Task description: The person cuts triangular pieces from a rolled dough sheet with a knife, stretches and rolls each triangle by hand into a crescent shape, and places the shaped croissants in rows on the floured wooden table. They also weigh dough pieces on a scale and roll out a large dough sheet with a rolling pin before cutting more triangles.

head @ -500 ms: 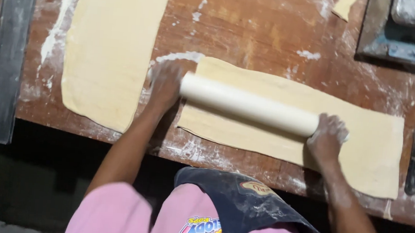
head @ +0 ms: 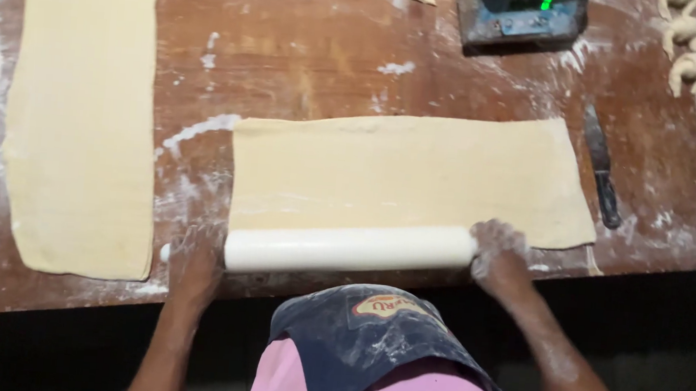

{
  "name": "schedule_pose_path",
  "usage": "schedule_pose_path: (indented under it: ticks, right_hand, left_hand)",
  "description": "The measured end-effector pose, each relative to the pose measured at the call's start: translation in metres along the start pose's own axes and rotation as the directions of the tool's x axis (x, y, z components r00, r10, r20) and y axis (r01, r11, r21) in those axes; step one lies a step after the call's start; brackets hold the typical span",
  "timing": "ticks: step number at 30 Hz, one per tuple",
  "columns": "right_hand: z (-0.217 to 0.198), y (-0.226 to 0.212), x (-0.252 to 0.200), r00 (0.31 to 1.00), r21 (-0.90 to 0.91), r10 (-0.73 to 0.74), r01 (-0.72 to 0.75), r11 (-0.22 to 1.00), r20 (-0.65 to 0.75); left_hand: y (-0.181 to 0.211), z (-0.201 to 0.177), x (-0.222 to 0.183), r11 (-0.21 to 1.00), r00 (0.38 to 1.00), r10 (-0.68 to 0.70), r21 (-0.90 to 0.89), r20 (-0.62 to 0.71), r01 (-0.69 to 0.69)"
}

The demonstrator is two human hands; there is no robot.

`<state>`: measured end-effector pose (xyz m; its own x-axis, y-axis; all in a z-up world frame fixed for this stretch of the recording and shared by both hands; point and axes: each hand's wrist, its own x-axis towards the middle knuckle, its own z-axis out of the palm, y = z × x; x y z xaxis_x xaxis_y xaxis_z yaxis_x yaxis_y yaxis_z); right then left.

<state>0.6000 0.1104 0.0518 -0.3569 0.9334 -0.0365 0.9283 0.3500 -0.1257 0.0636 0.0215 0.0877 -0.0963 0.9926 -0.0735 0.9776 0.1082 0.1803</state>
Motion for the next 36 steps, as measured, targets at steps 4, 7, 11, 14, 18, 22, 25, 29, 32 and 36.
schedule_pose_path:
  ticks: [4,7,11,14,18,22,25,29,32,36]
  right_hand:
    - [-0.029,0.060,0.016,0.996,-0.075,-0.014,0.008,0.997,-0.084]
    - [-0.020,0.088,0.039,0.993,-0.005,0.117,-0.117,0.993,0.030]
    - [-0.023,0.098,0.090,0.980,0.051,0.194,-0.197,0.979,0.047]
    - [-0.013,0.119,0.146,0.985,0.070,0.098,-0.089,0.994,-0.139]
    - [-0.017,0.136,0.215,0.988,0.165,0.144,-0.132,0.977,-0.061]
    - [-0.021,0.129,0.207,0.980,0.098,0.069,-0.051,0.994,-0.187]
    - [0.016,0.137,0.148,0.972,-0.097,0.037,-0.061,0.993,-0.231]
    - [0.002,0.112,0.057,0.978,-0.087,0.100,-0.117,0.989,-0.183]
    - [-0.027,0.096,0.019,0.978,-0.034,0.205,-0.204,0.978,0.038]
    - [-0.018,0.126,-0.008,0.993,0.067,0.115,-0.113,0.991,-0.029]
  left_hand:
    - [0.054,0.006,0.036,1.000,1.000,0.020,-0.005,0.015,-0.020]
    - [0.085,0.041,0.073,0.996,0.989,0.082,-0.016,-0.123,-0.085]
    - [0.103,0.049,0.134,0.997,0.965,0.052,-0.040,-0.258,-0.064]
    - [0.099,0.052,0.187,0.998,0.953,0.059,-0.008,-0.297,-0.065]
    - [0.098,0.043,0.251,0.996,0.925,0.072,-0.019,-0.373,-0.085]
    - [0.093,0.060,0.237,0.999,0.974,-0.018,-0.044,-0.228,0.008]
    - [0.076,0.104,0.170,0.999,0.971,0.032,0.033,-0.235,-0.025]
    - [0.050,0.165,0.074,0.985,0.948,0.107,0.158,-0.300,-0.061]
    - [0.124,0.063,0.035,0.981,0.988,-0.142,0.123,-0.060,0.149]
    - [0.143,0.034,0.030,0.992,0.988,-0.095,0.090,0.125,0.084]
